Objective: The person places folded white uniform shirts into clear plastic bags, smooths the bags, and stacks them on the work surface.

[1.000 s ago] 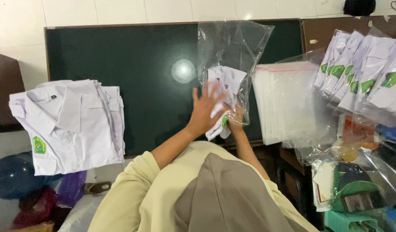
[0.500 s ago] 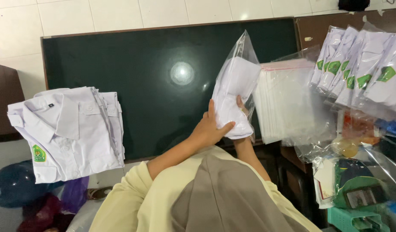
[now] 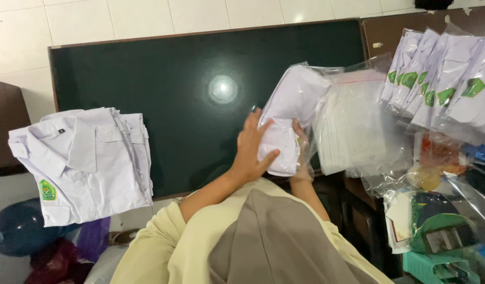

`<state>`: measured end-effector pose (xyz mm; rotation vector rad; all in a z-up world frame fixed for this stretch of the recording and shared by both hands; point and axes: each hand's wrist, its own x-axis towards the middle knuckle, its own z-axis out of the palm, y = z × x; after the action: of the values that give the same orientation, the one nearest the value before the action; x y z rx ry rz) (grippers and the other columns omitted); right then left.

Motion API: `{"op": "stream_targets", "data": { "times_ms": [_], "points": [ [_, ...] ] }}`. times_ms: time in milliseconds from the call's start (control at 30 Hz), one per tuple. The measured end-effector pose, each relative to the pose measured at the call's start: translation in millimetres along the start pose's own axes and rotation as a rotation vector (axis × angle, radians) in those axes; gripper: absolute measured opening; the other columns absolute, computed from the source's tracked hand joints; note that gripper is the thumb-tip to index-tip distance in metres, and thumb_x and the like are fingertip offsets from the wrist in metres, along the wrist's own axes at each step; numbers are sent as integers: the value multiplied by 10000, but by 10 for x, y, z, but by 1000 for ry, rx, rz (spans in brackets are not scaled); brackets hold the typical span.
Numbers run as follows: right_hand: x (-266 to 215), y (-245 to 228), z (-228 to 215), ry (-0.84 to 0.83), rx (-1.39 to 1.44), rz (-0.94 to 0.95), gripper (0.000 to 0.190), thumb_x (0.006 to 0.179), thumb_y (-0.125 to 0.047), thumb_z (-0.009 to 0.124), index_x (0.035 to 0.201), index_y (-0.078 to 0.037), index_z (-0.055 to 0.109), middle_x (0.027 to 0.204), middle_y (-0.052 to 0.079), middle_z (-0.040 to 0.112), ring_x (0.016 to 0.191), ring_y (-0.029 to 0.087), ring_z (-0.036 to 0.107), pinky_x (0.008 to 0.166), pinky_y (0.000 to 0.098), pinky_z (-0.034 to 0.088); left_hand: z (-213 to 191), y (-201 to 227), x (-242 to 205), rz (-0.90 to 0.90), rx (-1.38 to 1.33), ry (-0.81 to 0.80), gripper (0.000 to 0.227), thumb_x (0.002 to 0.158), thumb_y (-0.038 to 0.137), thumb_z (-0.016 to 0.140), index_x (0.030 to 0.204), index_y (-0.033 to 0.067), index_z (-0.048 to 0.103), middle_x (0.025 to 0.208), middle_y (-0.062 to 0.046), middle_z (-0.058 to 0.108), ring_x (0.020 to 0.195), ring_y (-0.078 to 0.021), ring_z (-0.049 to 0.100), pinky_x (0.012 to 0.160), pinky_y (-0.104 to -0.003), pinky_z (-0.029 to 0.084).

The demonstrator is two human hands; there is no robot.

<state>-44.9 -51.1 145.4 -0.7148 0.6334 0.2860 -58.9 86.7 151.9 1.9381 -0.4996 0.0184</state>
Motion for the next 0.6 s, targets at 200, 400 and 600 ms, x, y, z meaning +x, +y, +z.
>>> {"op": "stream_targets", "data": {
  "times_ms": [200,400,600],
  "points": [
    [25,-233,97,44,48,170,541,878,-503,537,1107,-23,637,1136,157,639,992,256,638,850,378,506,-17,-72,139,-576,-541,-328,671,929,520,324,1480,280,27,1411,-290,320,1290,-465,307,1077,-553,290],
    [343,-101,-408,126,-20,77,488,842,-471,587,1068,-43,654,1099,158,652,970,262,647,854,388,497,248,-466,-34,-1064,-1030,-502,1099,663,939,235,1488,216,169,1421,-276,319,1270,-457,370,988,-586,383],
    [574,72,-779,219,-92,-63,427,800,-432,646,1022,-68,673,1054,158,667,943,269,657,859,401,487,615,-1172,-270,-1087,-857,-387,593,870,587,572,1194,91,583,827,-134,636,654,-230,669,604,-363,588]
  ]
}}
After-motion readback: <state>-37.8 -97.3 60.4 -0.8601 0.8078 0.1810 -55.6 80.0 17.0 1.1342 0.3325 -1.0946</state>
